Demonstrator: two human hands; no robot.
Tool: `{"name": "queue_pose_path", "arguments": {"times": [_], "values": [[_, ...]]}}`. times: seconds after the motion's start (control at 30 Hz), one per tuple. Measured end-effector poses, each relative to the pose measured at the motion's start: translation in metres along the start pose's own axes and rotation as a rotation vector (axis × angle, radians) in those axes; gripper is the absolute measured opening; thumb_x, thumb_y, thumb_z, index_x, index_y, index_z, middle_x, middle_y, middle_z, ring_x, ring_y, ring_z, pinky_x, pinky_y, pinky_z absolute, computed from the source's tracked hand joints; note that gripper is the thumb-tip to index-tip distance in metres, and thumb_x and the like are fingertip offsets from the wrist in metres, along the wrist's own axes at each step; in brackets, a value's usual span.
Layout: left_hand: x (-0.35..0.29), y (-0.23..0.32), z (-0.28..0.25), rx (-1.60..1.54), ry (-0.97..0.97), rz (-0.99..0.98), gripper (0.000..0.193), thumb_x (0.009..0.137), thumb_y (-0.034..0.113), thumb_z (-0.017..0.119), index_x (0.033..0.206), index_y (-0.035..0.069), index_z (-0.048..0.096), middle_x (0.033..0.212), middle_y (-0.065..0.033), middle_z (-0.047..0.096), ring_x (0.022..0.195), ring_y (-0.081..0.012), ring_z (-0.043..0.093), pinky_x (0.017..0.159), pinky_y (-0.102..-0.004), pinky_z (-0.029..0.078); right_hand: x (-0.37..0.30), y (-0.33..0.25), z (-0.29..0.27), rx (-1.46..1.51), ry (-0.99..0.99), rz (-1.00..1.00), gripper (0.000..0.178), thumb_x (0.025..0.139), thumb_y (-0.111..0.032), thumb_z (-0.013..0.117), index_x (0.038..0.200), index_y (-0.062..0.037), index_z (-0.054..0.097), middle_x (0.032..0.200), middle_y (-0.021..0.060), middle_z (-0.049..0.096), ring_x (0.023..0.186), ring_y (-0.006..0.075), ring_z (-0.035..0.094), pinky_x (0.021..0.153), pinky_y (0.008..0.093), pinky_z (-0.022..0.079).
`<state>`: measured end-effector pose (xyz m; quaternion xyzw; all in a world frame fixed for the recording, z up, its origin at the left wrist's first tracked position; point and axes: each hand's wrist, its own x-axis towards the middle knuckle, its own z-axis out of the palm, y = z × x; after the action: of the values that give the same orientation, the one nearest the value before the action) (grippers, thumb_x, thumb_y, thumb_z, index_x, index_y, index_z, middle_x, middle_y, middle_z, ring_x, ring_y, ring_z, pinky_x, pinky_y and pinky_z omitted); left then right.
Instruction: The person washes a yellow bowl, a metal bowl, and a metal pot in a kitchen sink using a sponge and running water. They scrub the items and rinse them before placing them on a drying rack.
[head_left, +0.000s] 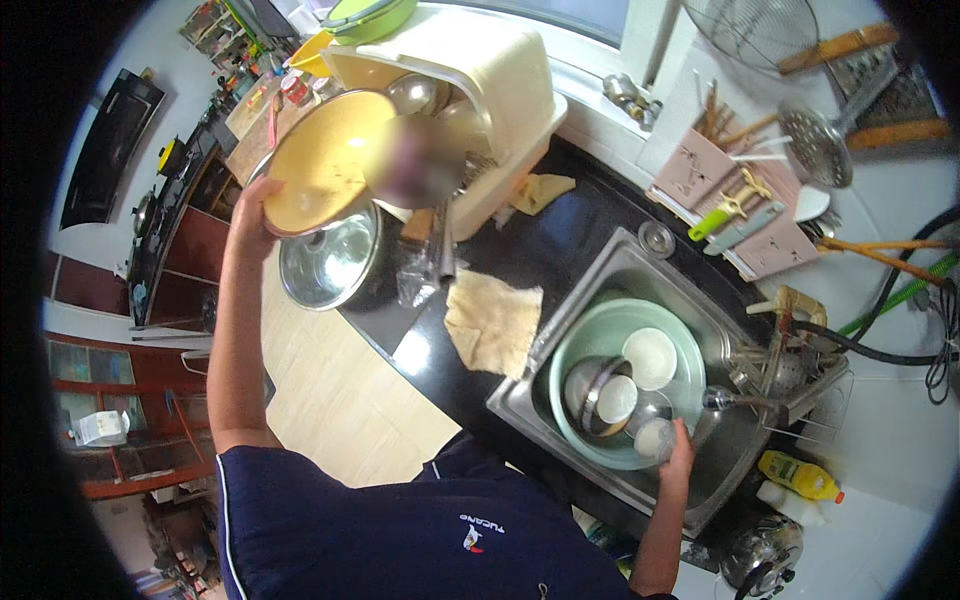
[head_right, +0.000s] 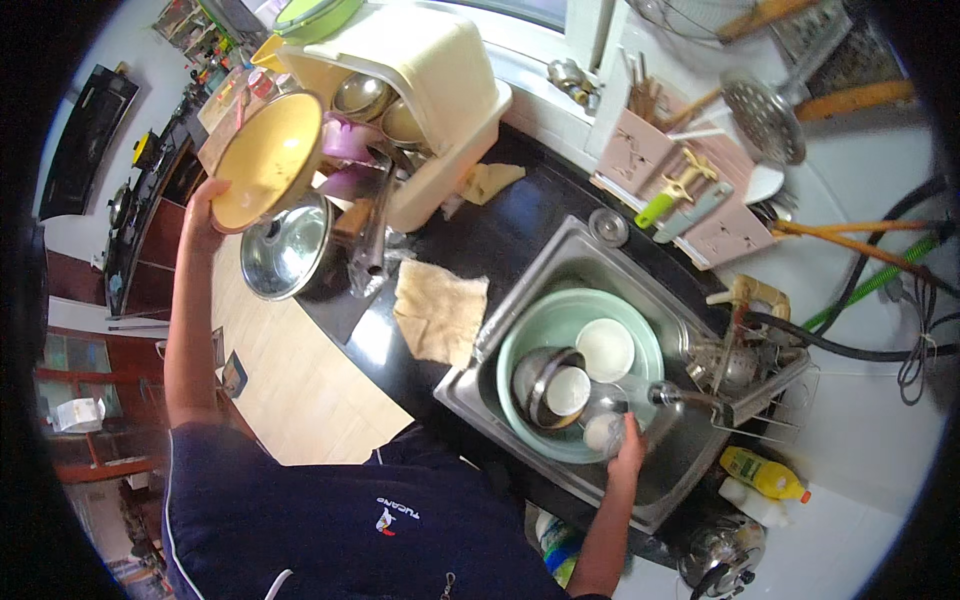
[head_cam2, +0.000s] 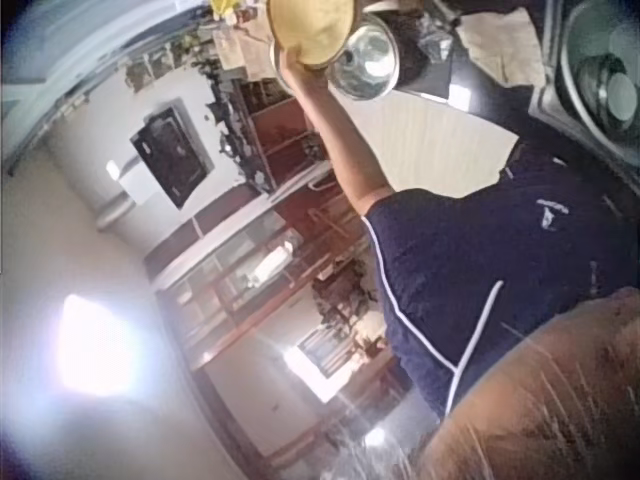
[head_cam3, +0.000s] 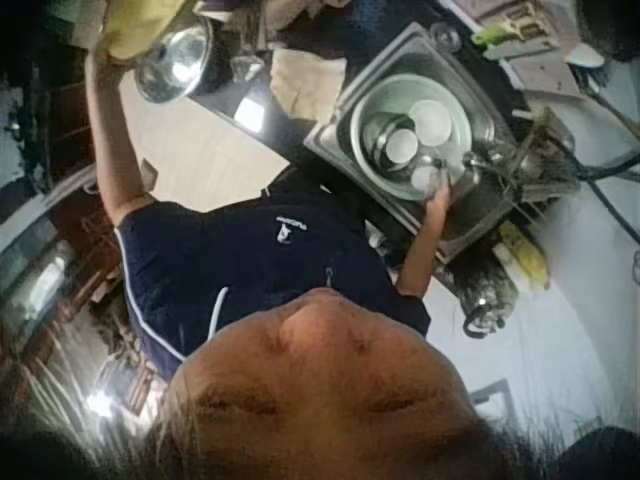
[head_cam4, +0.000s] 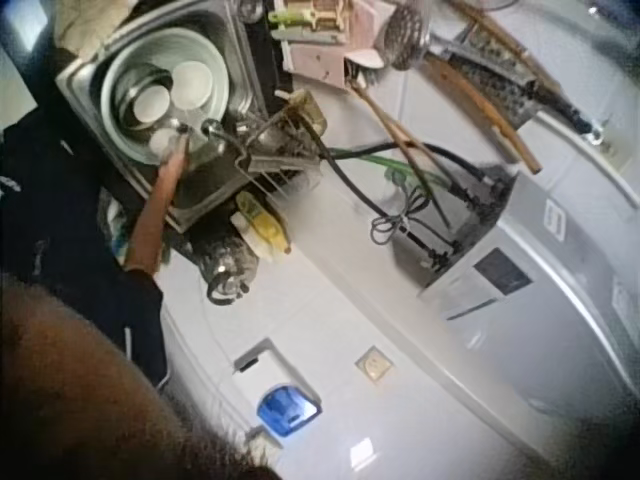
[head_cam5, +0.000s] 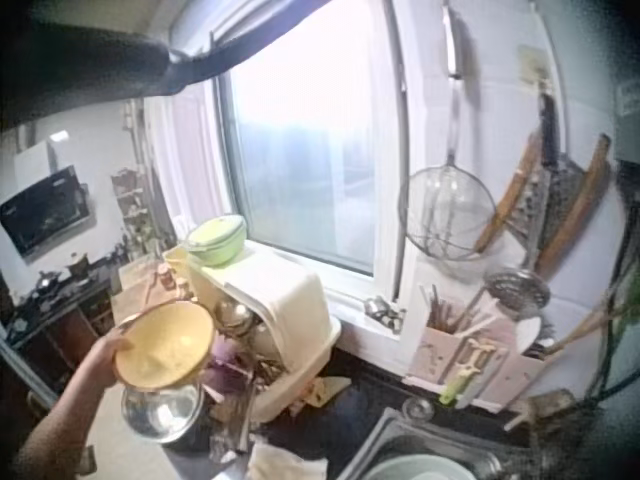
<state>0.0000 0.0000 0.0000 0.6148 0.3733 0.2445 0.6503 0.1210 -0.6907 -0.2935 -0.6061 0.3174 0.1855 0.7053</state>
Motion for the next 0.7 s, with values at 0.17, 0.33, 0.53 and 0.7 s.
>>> {"name": "queue_pose_path", "arguments": {"times": [0.17,0.33,0.53,0.7], "values": [[0.103,0.013,-0.069,0.259,0.102,-0.025,0.030,0.082,0.018,0.046,0.102,-0.004,0.054,0.083,-0.0143,0.064,0.064,-0.0223,0.065,0.055,-0.0314,0.055,-0.016,0.017,0.036,0.081,0.029,-0.017,0.033,0.083,-0.028,0.065,0.100,0.0004,0.060,0.094,0.0076,0.061,0.083,0.0203,0.060,0.072,0.0354,0.050],[0.199,-0.026,-0.031,-0.066,0.102,-0.116,0.035,0.084,0.020,0.049,0.105,-0.007,0.048,0.086,-0.0218,0.062,0.069,-0.0301,0.065,0.063,-0.0363,0.057,-0.033,0.009,0.063,0.055,0.061,-0.042,0.028,0.085,-0.026,0.062,0.097,-0.0013,0.060,0.091,0.0066,0.061,0.080,0.0190,0.060,0.071,0.0342,0.050],[0.305,-0.087,0.014,-0.354,0.032,-0.056,0.027,0.084,0.011,0.056,0.106,-0.003,0.046,0.100,-0.0204,0.052,0.085,-0.0380,0.060,0.073,-0.0399,0.058,-0.064,0.016,0.057,0.024,0.173,-0.093,0.028,0.086,-0.026,0.062,0.098,-0.0019,0.060,0.092,0.0074,0.062,0.082,0.0195,0.061,0.073,0.0348,0.050],[0.353,-0.126,0.032,0.090,0.080,-0.113,0.032,0.086,0.021,0.058,0.107,-0.002,0.049,0.097,-0.0161,0.056,0.084,-0.0322,0.060,0.076,-0.0354,0.053,-0.068,0.027,0.038,0.095,0.213,0.013,0.030,0.086,-0.028,0.062,0.101,-0.0025,0.059,0.093,0.0072,0.062,0.086,0.0210,0.061,0.076,0.0375,0.050]]}}
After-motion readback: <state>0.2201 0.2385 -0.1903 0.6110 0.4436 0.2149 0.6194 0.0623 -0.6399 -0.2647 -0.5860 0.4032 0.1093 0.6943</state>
